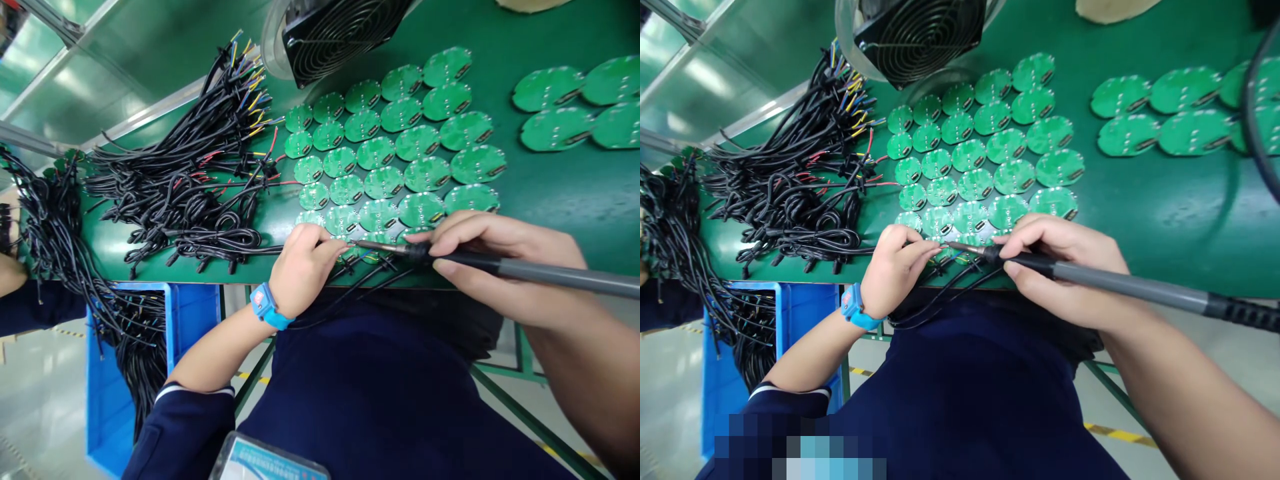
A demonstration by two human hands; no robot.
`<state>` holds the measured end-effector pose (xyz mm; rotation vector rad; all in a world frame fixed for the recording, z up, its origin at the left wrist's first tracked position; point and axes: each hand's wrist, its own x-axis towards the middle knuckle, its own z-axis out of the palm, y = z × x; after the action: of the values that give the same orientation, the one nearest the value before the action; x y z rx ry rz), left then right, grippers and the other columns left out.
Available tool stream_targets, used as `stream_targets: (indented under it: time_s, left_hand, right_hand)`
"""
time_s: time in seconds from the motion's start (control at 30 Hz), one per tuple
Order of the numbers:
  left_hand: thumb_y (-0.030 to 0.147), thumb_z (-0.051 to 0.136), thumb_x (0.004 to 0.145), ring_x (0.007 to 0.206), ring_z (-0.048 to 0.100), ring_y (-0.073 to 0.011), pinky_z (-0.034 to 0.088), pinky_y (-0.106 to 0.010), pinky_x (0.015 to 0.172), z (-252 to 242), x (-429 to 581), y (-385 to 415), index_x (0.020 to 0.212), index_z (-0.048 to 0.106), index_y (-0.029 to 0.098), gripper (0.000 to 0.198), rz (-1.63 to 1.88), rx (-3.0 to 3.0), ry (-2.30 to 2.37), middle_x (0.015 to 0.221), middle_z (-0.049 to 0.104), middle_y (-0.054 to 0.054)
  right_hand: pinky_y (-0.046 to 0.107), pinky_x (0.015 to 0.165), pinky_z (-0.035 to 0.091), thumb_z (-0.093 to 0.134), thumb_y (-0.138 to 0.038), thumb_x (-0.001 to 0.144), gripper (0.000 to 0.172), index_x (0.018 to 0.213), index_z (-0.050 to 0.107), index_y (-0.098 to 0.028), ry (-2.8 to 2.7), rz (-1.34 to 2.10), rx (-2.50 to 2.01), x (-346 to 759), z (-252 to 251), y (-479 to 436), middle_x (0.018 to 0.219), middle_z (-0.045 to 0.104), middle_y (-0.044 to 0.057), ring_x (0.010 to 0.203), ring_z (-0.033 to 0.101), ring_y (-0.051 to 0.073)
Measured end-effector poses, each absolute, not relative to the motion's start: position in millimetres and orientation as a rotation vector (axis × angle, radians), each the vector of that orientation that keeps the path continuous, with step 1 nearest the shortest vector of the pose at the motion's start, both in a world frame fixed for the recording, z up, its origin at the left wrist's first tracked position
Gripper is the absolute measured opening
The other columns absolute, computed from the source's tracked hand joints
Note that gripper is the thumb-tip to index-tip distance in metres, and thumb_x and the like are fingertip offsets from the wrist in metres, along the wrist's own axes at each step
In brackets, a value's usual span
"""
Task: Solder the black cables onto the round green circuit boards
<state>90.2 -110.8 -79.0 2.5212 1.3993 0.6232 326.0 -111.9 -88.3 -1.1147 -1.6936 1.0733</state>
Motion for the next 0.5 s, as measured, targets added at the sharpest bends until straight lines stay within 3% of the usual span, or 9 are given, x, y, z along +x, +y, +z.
stream_targets:
  time_s: [0.5]
  left_hand:
    - [0.023, 0.051, 0.091, 0.077, 0.047, -0.0137, 0.042, -0.028, 0.071, -79.8, 88.1, -111.5, 0.089, 0.062, 0.017, 0.013, 0.595, 2.555, 1.391, 0.080, 0.053, -0.002]
  right_hand:
    - [0.039, 0.068, 0.047, 0.071, -0.027, 0.072, 0.010, 0.077, 0.063, -0.024, -1.262, 1.081, -1.003, 325.4, -87.7, -114.3, 0.074, 0.055, 0.003, 0.072, 0.055, 0.020]
